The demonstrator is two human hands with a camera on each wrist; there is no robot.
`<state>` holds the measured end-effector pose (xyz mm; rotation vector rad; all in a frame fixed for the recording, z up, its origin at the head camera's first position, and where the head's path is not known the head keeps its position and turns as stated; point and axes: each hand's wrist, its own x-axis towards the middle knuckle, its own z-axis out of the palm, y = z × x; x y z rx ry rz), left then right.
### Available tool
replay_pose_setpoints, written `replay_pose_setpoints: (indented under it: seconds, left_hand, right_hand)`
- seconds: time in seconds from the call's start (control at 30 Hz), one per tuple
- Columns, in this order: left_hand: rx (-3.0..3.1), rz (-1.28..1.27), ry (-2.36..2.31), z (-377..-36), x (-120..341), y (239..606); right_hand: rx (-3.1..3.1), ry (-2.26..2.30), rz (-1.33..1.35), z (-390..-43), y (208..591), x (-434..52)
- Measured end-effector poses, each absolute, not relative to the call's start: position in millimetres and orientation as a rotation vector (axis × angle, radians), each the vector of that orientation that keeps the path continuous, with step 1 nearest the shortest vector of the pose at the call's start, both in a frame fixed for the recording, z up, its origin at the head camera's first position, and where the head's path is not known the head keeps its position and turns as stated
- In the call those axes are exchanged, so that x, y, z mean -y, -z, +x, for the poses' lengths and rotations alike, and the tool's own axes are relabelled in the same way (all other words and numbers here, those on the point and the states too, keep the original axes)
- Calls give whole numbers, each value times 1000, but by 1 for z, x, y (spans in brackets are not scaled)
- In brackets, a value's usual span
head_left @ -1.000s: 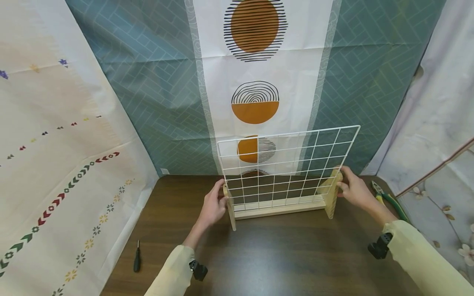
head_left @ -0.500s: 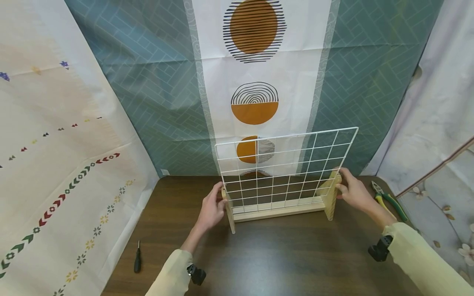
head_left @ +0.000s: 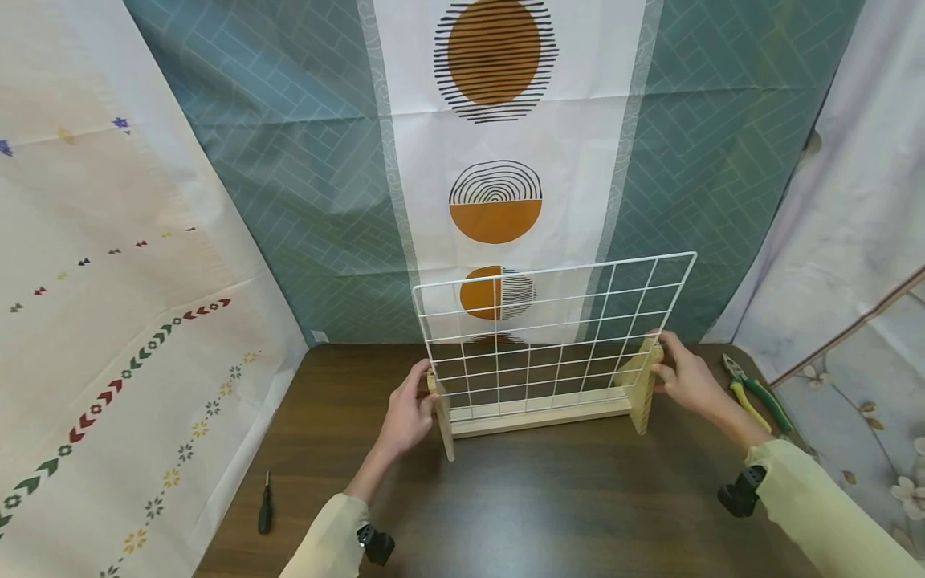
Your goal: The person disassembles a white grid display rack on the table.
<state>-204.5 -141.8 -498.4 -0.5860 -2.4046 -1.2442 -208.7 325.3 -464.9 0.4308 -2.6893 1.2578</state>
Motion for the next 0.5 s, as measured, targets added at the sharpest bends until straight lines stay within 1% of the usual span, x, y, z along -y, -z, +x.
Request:
replay_pose_setpoints:
  seconds: [0.5]
  left_hand:
    - [2411, -571, 1259, -197, 146, 499]
  right_hand:
    - [2693, -1233, 437, -205, 465, -320]
